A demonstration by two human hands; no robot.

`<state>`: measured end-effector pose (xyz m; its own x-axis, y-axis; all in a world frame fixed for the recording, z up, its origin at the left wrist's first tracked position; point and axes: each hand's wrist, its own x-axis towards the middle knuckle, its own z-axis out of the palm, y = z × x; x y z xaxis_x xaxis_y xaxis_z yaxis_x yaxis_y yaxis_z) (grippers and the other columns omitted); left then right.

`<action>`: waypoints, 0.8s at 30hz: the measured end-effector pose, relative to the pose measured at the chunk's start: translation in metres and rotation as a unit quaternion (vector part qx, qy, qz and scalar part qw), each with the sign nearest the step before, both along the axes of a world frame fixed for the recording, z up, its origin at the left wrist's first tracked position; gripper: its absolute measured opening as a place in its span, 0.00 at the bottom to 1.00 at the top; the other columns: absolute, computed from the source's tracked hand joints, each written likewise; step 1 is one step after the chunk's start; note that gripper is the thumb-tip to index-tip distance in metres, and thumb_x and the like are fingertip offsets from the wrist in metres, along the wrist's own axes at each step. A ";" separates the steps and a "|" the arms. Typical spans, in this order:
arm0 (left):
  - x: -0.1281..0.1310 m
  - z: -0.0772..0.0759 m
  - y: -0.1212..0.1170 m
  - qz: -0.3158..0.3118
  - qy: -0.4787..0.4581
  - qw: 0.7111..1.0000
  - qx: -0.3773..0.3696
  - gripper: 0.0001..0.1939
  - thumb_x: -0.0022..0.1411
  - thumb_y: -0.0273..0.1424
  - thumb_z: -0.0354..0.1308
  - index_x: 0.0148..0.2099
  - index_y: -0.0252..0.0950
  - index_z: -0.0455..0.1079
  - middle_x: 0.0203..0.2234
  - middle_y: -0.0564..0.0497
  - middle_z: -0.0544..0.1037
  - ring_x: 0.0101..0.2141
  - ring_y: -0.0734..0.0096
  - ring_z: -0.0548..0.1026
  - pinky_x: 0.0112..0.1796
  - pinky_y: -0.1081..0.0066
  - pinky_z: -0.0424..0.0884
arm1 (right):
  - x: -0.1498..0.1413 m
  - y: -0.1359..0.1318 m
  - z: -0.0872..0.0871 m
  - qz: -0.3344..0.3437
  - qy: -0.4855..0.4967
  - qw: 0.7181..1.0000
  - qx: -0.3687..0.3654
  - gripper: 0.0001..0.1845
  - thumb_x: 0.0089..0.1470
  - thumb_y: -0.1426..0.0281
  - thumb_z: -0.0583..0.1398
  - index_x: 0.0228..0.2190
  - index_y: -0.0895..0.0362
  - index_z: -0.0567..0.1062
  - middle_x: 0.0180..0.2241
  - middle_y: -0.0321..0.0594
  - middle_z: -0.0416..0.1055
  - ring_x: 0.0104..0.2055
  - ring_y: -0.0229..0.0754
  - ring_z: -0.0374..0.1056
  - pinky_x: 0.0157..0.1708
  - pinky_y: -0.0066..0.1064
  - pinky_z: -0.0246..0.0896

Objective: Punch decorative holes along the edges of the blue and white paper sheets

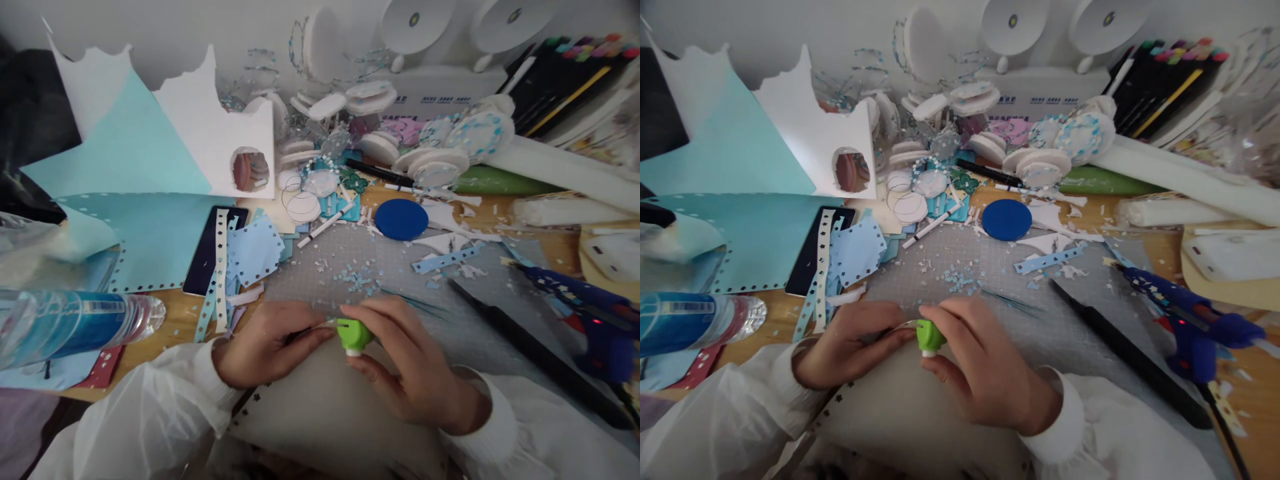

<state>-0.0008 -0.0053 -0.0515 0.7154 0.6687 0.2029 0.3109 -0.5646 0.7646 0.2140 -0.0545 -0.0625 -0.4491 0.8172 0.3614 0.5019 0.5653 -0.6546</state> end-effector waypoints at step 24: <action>0.001 -0.004 0.002 -0.063 0.001 0.998 0.013 0.10 0.68 0.25 0.46 0.34 0.33 0.64 0.24 0.50 0.71 0.28 0.71 0.69 0.29 0.74 0.63 | -0.005 0.006 0.001 -0.005 0.117 0.967 -0.226 0.21 0.53 0.64 0.63 0.48 0.54 0.68 0.44 0.39 0.70 0.46 0.41 0.67 0.46 0.32 0.62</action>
